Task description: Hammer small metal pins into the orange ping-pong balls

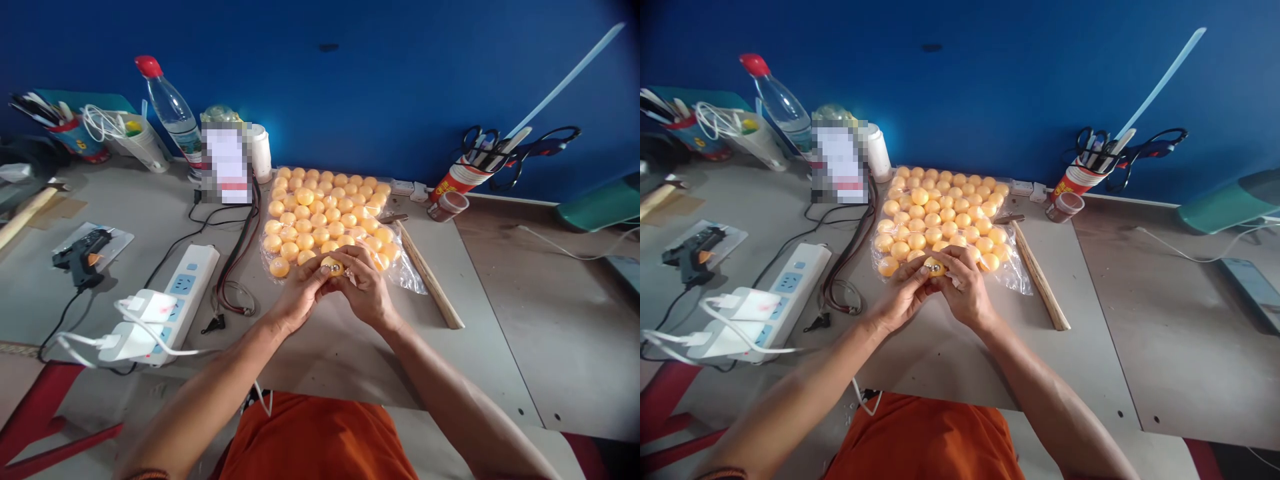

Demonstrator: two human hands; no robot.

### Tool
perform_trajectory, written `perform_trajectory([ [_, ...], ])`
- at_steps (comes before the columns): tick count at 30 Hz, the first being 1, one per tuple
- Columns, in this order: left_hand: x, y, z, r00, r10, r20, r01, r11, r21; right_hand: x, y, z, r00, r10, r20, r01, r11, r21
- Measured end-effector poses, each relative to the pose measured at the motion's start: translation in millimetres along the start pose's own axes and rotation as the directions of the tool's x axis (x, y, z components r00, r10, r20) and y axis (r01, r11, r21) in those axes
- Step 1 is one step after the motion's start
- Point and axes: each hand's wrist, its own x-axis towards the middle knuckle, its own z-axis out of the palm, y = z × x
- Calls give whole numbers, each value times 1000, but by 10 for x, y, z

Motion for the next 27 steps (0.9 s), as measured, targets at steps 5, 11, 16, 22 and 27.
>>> perform_trajectory([
  [5, -13, 17, 10, 999, -15, 34, 15, 1000, -23, -8, 37, 2, 998, -57, 12, 57, 998, -9],
  [11, -15, 28, 22, 998, -37, 58, 40, 998, -51, -27, 10, 15, 999, -51, 3, 51, 998, -29],
  [16, -6, 22, 12, 998, -49, 47, 52, 996, -73, -33, -8, 50, 999, -29, -22, 29, 999, -18],
  [22, -11, 32, 28, 992, -102, 75, 111, 985, -134, -38, -13, -3, 997, -39, 64, 38, 999, 15],
  [27, -7, 64, 35, 985, -149, 90, 165, 966, -199, -15, 4, -102, 984, 0, 179, -25, 990, 139],
])
